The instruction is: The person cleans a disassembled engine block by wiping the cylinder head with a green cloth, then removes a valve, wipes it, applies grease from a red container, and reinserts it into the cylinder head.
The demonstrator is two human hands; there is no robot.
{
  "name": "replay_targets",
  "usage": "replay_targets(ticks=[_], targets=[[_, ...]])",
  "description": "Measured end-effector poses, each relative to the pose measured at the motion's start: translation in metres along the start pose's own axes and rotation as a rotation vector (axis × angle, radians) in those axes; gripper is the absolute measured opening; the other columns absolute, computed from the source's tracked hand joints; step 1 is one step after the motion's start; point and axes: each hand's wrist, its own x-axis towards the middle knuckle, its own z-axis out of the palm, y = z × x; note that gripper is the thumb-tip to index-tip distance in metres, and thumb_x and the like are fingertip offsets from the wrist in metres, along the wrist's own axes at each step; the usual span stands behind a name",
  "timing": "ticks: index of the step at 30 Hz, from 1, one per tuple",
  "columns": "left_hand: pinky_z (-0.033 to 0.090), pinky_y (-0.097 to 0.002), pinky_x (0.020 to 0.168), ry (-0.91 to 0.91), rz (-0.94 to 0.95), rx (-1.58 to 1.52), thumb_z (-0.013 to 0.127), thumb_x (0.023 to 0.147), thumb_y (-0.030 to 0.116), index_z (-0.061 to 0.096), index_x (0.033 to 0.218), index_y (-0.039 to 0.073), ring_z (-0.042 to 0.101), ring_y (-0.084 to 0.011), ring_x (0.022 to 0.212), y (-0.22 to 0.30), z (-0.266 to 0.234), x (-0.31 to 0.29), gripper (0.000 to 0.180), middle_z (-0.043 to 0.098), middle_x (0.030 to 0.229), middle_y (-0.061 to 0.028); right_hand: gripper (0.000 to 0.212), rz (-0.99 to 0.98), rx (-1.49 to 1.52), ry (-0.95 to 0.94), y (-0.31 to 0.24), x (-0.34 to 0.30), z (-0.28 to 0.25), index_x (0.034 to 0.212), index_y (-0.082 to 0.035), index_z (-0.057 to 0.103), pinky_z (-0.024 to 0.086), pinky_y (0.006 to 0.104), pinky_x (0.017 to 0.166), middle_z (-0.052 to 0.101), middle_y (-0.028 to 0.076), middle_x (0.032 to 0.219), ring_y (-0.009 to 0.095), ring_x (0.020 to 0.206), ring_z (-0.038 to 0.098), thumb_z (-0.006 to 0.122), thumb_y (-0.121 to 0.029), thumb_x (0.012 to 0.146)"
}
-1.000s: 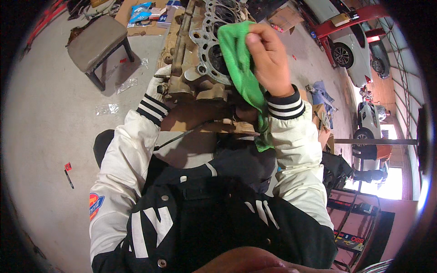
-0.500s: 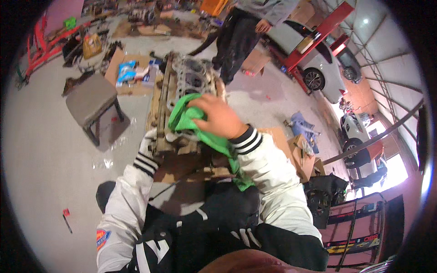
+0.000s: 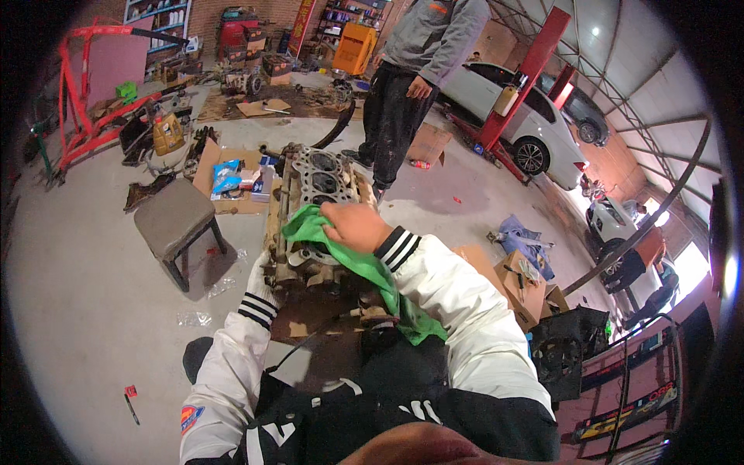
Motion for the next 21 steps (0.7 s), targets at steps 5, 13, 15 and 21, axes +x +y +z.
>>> replay_targets(ticks=[5,13,15,21], targets=[[0.060,-0.0381,0.074,0.420,0.491,0.246,0.056,0.105,0.037,0.062,0.126,0.009,0.069,-0.0233,0.087,0.002,0.012,-0.009,0.036,0.070,0.106,-0.0093,0.029,0.316,0.079,0.351,0.009,-0.019,-0.041,0.108,-0.003,0.054,0.050,0.0577,0.076,0.066,0.026,0.093,0.049,0.088,0.064,0.058,-0.031,0.102],[0.049,-0.0235,0.065,0.373,0.802,0.940,0.060,0.106,0.027,0.063,0.123,0.003,0.060,-0.0096,0.074,0.004,0.117,-0.077,0.029,0.064,0.094,-0.0014,0.032,0.372,0.255,0.848,0.011,-0.095,-0.061,0.114,-0.004,0.059,0.050,0.0535,0.073,0.066,0.028,0.092,0.052,0.088,0.063,0.049,-0.034,0.108],[0.046,-0.0242,0.069,0.237,0.736,0.988,0.053,0.108,0.020,0.062,0.124,0.000,0.054,-0.0099,0.075,-0.016,0.149,-0.087,0.027,0.061,0.095,-0.0040,0.033,0.373,0.400,0.860,0.006,-0.107,-0.054,0.113,-0.003,0.060,0.050,0.0504,0.073,0.065,0.026,0.088,0.051,0.086,0.063,0.047,-0.034,0.110],[0.052,-0.0283,0.086,0.110,0.590,1.561,0.069,0.093,0.004,0.065,0.126,0.001,0.063,-0.0136,0.092,-0.065,0.207,-0.093,0.034,0.066,0.104,-0.0051,0.031,0.301,0.540,0.920,-0.002,-0.120,-0.030,0.114,-0.002,0.061,0.050,0.0460,0.077,0.063,0.024,0.088,0.047,0.084,0.061,0.046,-0.029,0.110]])
